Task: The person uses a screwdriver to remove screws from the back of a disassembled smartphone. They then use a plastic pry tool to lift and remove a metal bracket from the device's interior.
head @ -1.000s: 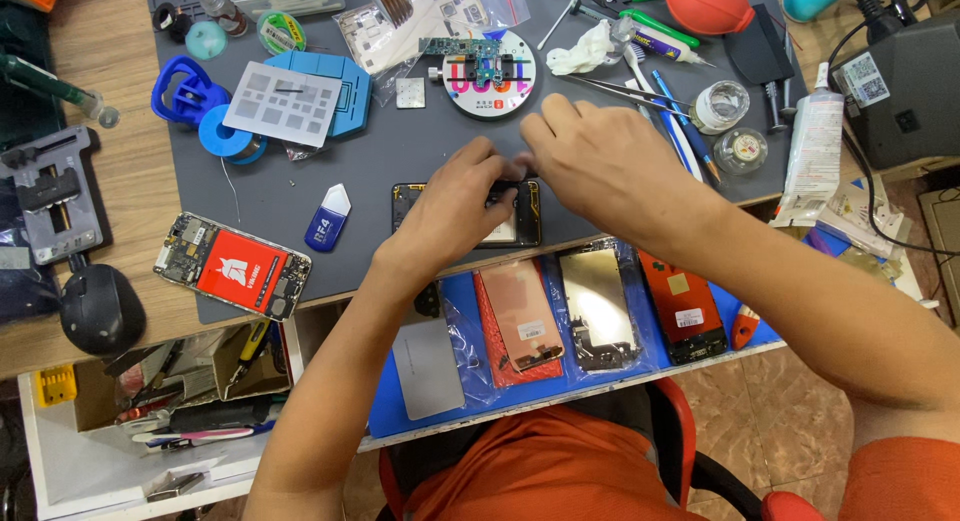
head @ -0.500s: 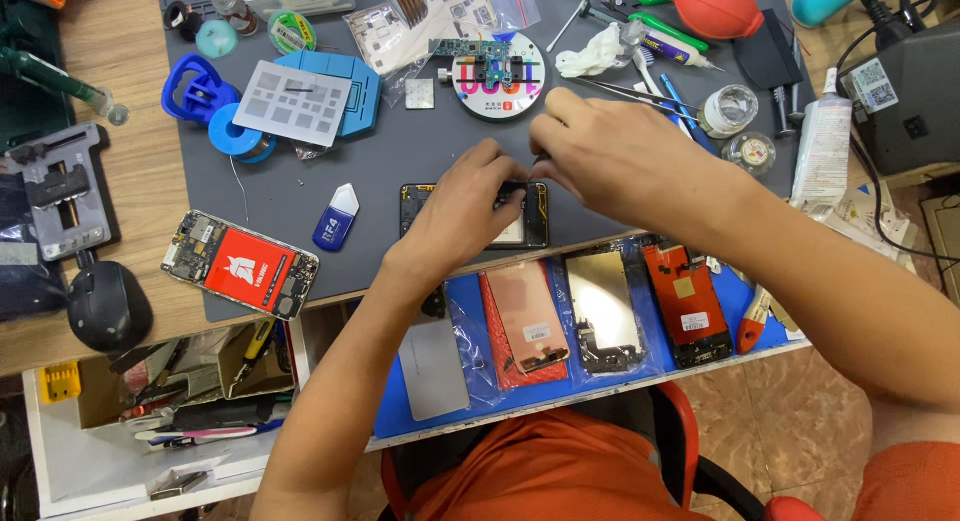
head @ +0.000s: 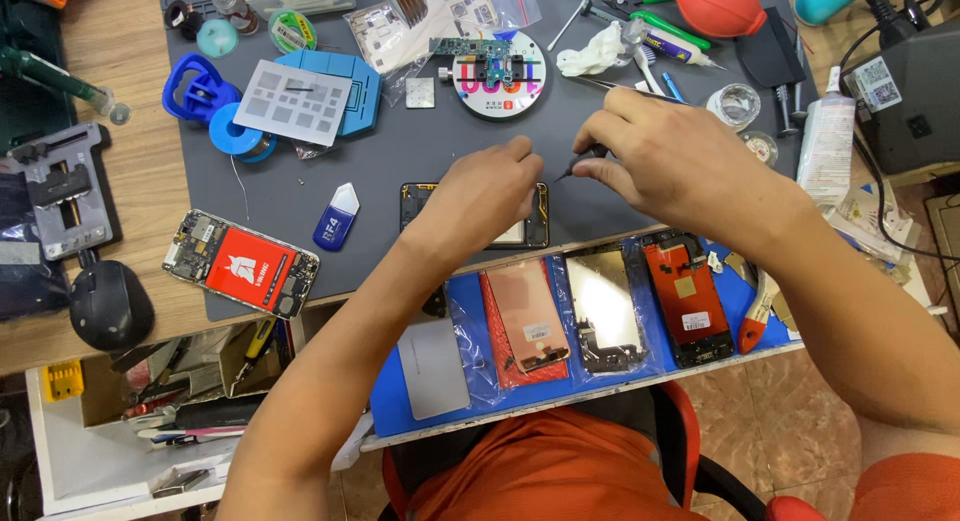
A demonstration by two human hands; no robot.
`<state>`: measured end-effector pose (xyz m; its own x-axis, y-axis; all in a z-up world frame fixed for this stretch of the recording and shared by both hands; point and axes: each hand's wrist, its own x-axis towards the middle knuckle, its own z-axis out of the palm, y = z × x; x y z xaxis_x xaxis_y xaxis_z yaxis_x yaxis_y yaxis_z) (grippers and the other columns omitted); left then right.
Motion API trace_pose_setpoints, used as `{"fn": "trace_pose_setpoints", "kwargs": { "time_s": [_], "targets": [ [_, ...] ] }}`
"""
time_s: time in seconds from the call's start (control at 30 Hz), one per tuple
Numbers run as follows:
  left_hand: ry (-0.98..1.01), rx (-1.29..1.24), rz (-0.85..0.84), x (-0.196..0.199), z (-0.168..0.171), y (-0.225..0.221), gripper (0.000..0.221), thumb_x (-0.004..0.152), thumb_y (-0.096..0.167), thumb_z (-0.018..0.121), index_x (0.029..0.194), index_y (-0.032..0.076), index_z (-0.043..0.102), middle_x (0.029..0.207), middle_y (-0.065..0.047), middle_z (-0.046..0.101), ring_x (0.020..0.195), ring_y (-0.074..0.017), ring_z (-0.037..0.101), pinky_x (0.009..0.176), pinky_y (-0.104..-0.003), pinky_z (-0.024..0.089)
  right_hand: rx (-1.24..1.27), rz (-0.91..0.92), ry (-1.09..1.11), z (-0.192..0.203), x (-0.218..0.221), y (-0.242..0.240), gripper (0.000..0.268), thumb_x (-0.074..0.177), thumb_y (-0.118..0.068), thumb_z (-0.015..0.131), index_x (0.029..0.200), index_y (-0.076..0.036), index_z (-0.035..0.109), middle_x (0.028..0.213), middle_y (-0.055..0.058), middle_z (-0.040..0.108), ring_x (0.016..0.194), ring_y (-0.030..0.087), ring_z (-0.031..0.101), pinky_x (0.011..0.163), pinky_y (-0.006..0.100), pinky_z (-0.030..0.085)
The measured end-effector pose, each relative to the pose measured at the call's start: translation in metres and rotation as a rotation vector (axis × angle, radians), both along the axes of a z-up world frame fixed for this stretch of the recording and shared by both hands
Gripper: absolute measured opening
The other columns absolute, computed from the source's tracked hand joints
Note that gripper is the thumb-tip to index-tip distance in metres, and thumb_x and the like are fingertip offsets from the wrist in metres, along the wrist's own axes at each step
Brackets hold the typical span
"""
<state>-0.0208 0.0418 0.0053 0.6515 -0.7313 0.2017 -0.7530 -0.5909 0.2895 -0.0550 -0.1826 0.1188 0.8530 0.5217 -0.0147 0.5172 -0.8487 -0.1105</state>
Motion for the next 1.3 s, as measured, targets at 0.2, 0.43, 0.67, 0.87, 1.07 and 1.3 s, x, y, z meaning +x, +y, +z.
{"fn": "trace_pose_setpoints", "kwargs": {
  "time_s": [0.2, 0.43, 0.67, 0.87, 1.07, 1.3],
  "targets": [
    [0.11, 0.101, -0.002, 0.012, 0.001, -0.011, 0.013, 0.088, 0.0, 0.063, 0.079, 0.005, 0.056, 0.085, -0.012, 0.052, 0.054, -0.0393, 0.051, 0.042, -0.052, 0.039, 0.046, 0.081, -0.001, -0.006, -0.015, 0.001, 0.024, 0.103, -0.035, 0.07, 0.115, -0.014, 0.066, 0.098, 0.009, 0.056, 0.081, 0.036, 0.066, 0.06, 0.052, 0.054],
    [0.318, -0.18, 0.029, 0.024, 0.018, 0.012, 0.01, 0.09, 0.001, 0.055, 0.086, 0.006, 0.048, 0.089, -0.012, 0.051, 0.067, -0.0329, 0.048, 0.059, -0.049, 0.034, 0.054, 0.149, -0.07, -0.016, -0.015, 0.004, 0.024, 0.102, -0.031, 0.073, 0.11, -0.01, 0.063, 0.098, 0.01, 0.055, 0.084, 0.033, 0.067, 0.061, 0.048, 0.053],
    [0.241, -0.238, 0.119, 0.025, 0.007, 0.032, 0.013, 0.095, -0.005, 0.053, 0.089, 0.006, 0.047, 0.092, -0.013, 0.051, 0.067, -0.0364, 0.048, 0.06, -0.049, 0.032, -0.071, 0.255, -0.148, -0.01, -0.021, 0.019, 0.014, 0.092, -0.006, 0.062, 0.105, -0.01, 0.059, 0.098, 0.011, 0.05, 0.075, 0.031, 0.057, 0.059, 0.045, 0.047],
    [0.218, -0.23, 0.135, 0.023, 0.004, 0.042, 0.002, 0.101, 0.003, 0.058, 0.101, 0.004, 0.059, 0.099, -0.014, 0.06, 0.076, -0.04, 0.058, 0.063, -0.051, 0.04, -0.356, 0.172, -0.281, -0.013, -0.025, 0.037, 0.035, 0.106, -0.047, 0.067, 0.085, -0.02, 0.059, 0.083, 0.001, 0.054, 0.063, 0.019, 0.058, 0.057, 0.036, 0.046],
    [0.047, -0.293, 0.025, -0.011, 0.025, 0.04, 0.015, 0.097, 0.01, 0.072, 0.109, 0.005, 0.066, 0.103, -0.011, 0.063, 0.092, -0.0344, 0.059, 0.073, -0.047, 0.046, -0.338, 0.119, -0.305, -0.017, -0.023, 0.04, 0.017, 0.097, -0.032, 0.061, 0.088, -0.018, 0.056, 0.086, 0.003, 0.052, 0.063, 0.022, 0.059, 0.048, 0.036, 0.046],
    [-0.044, -0.129, 0.028, -0.043, 0.021, 0.034, 0.033, 0.091, 0.034, 0.083, 0.106, 0.006, 0.073, 0.115, -0.006, 0.065, 0.103, -0.0293, 0.055, 0.082, -0.045, 0.044, -0.39, 0.193, -0.291, -0.007, -0.023, 0.048, 0.042, 0.094, -0.05, 0.073, 0.109, -0.017, 0.052, 0.096, 0.002, 0.05, 0.076, 0.018, 0.057, 0.06, 0.032, 0.048]
  ]
}}
